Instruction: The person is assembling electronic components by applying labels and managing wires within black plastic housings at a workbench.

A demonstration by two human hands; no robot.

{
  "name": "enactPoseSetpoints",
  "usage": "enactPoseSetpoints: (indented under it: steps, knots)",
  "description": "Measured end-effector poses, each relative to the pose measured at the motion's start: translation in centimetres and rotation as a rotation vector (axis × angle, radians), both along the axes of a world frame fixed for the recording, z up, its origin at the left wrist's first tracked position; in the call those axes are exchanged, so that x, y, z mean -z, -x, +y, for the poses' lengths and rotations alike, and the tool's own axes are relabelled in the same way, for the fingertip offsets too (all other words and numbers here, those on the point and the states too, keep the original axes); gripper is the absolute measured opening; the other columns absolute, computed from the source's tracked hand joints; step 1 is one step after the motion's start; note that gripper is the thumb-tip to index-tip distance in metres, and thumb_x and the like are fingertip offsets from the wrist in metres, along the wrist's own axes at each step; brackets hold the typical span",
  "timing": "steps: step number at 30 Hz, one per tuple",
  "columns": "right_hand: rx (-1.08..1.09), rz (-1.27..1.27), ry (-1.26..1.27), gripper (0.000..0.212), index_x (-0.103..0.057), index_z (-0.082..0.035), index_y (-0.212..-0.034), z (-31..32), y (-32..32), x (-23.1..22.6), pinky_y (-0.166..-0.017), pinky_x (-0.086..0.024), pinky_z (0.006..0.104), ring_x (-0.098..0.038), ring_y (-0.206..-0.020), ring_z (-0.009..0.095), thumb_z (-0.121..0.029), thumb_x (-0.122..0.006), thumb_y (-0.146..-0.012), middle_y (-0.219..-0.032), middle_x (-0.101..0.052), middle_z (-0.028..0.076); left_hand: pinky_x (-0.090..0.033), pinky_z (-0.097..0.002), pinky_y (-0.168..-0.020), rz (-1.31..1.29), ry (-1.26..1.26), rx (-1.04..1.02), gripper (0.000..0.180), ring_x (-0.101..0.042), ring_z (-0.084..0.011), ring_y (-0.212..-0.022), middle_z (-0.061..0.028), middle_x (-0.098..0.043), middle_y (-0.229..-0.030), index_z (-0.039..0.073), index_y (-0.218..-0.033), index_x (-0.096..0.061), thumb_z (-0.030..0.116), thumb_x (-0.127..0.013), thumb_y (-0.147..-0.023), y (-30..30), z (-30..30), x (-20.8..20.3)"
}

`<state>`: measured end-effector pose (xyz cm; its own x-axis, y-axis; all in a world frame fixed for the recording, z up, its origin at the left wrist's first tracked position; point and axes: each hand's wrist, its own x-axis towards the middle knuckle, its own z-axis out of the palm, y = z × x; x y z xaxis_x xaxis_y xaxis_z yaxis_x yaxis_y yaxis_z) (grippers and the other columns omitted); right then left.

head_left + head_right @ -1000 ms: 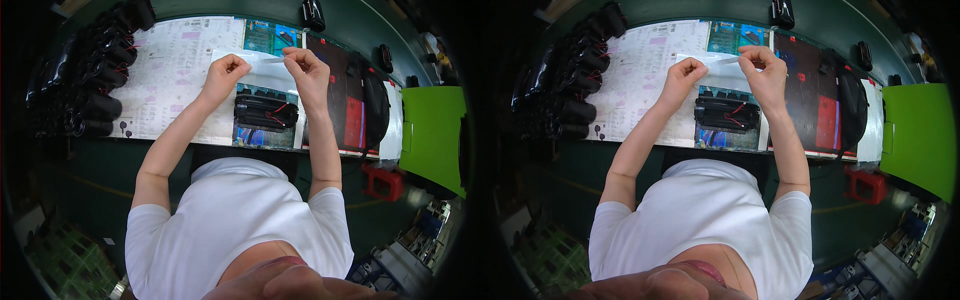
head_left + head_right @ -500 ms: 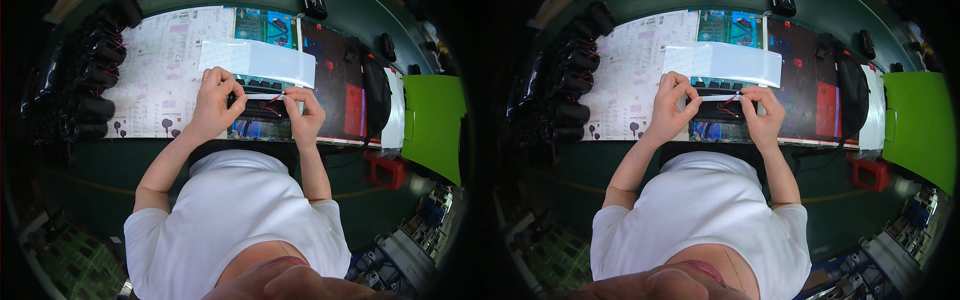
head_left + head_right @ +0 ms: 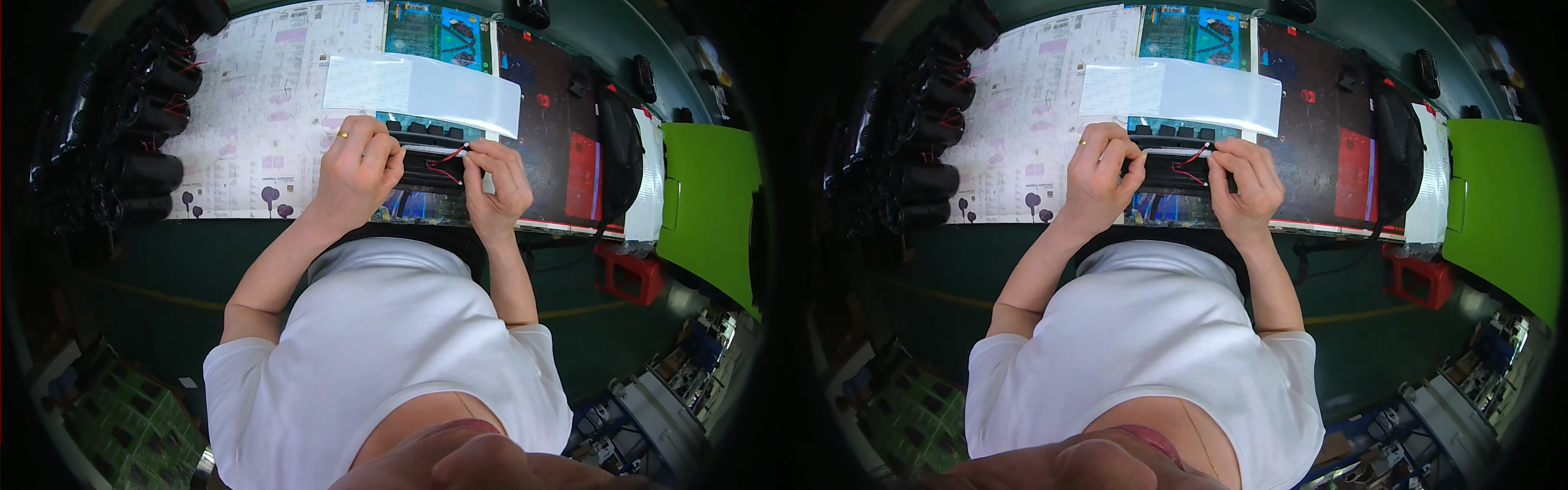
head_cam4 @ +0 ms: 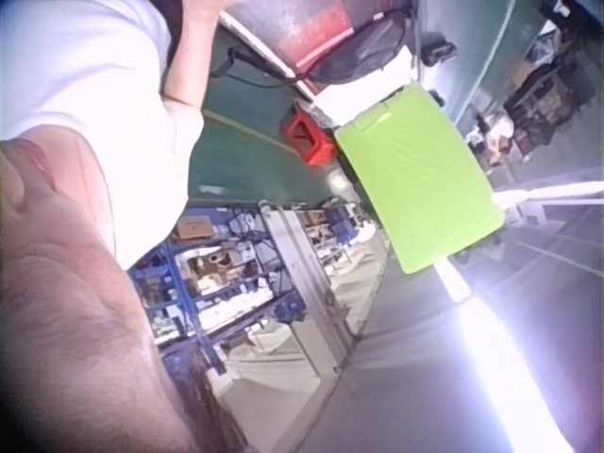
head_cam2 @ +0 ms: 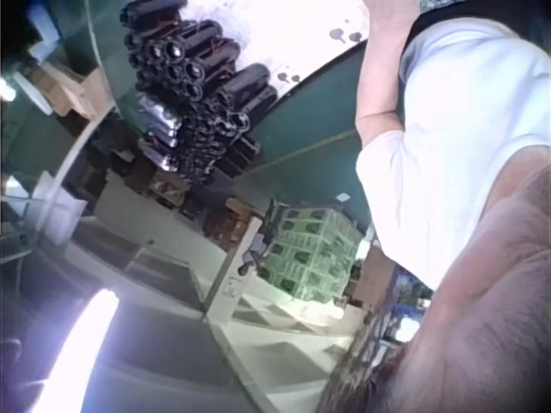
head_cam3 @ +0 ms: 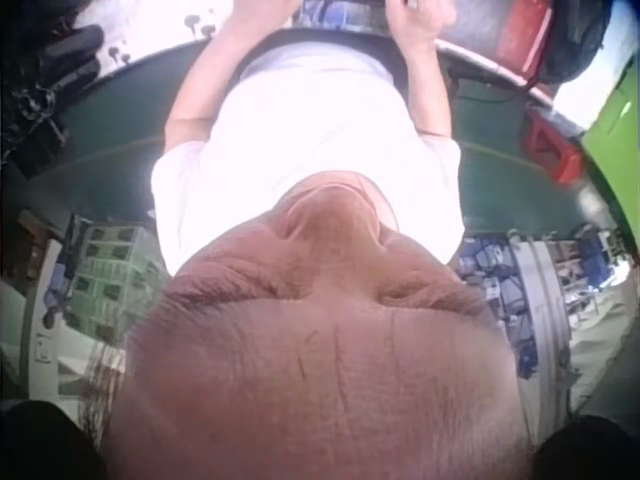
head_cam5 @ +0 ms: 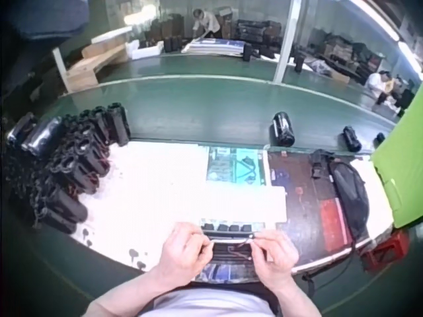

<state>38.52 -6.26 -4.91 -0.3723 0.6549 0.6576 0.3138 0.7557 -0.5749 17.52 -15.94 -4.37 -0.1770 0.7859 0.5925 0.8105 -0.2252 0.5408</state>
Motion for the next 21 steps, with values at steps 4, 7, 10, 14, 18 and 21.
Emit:
enactPoseSetpoints:
  steps: [4, 7, 10, 14, 18, 21]
  knots:
    - [0.109, -0.16, -0.062, 0.015, -0.078, -0.007, -0.092, -0.5, -0.1, -1.3, -0.072, -0.059, 0.0344, -0.075, -0.087, 0.025, 0.0, -0.086, -0.081, -0.103, -0.078, 0.006, -0.055, -0.0409, -0.071, 0.06, 0.018, -0.011, 0.025, -0.065, -0.0298, -0.086, -0.0098, -0.061, -0.098, 0.004, -0.089, -0.062, -0.005, -0.083, -0.079, -0.3, -0.1, -1.0]
    - [0.164, -0.281, -0.158, 0.018, -0.076, -0.008, -0.093, -0.6, 0.1, -2.1, -0.065, -0.056, 0.0356, -0.073, -0.08, 0.024, -0.01, -0.09, -0.081, -0.098, -0.077, 0.004, -0.055, -0.0424, -0.07, 0.091, 0.113, -0.025, 0.024, -0.066, -0.0314, -0.084, -0.0112, -0.06, -0.096, 0.004, -0.089, -0.062, -0.003, -0.083, -0.081, -0.5, -0.1, -2.0]
    - [0.274, -0.536, -0.1, 0.026, -0.072, -0.007, -0.096, -0.7, -0.3, -3.5, -0.061, -0.053, 0.0373, -0.07, -0.076, 0.024, -0.02, -0.09, -0.082, -0.093, -0.073, 0.004, -0.055, -0.0435, -0.07, 0.131, 0.197, -0.032, 0.023, -0.065, -0.0339, -0.082, -0.012, -0.059, -0.092, 0.003, -0.088, -0.06, 0.0, -0.083, -0.083, -0.4, 0.2, -3.3]
    - [0.191, -0.629, -0.204, 0.032, -0.067, -0.008, -0.096, 0.6, 0.3, -5.4, -0.063, -0.051, 0.039, -0.067, -0.076, 0.025, -0.024, -0.09, -0.08, -0.088, -0.069, 0.004, -0.057, -0.0441, -0.08, -0.01, 0.391, -0.04, 0.032, -0.066, -0.037, -0.094, -0.0148, -0.061, -0.103, 0.0, -0.104, -0.065, 0.007, -0.087, -0.082, 1.1, -0.1, -3.2]
    - [-0.032, -0.688, -0.301, 0.025, -0.063, -0.009, -0.094, 1.8, 2.6, -6.8, -0.072, -0.051, 0.0397, -0.068, -0.083, 0.025, -0.017, -0.082, -0.08, -0.088, -0.068, 0.005, -0.054, -0.0454, -0.097, -0.164, 0.414, 0.217, 0.068, -0.063, -0.038, -0.118, -0.0171, -0.06, -0.126, 0.0, -0.133, -0.061, 0.018, -0.095, -0.076, 2.6, -0.2, -1.5]
    - [-0.18, -0.701, -0.319, 0.024, -0.062, -0.009, -0.097, 2.0, 5.5, -6.3, -0.078, -0.051, 0.0408, -0.07, -0.085, 0.026, -0.013, -0.077, -0.078, -0.09, -0.069, 0.006, -0.052, -0.0453, -0.105, -0.26, 0.573, 0.276, 0.079, -0.061, -0.038, -0.124, -0.0157, -0.059, -0.135, 0.001, -0.141, -0.059, 0.024, -0.096, -0.075, 2.9, 0.0, -1.3]
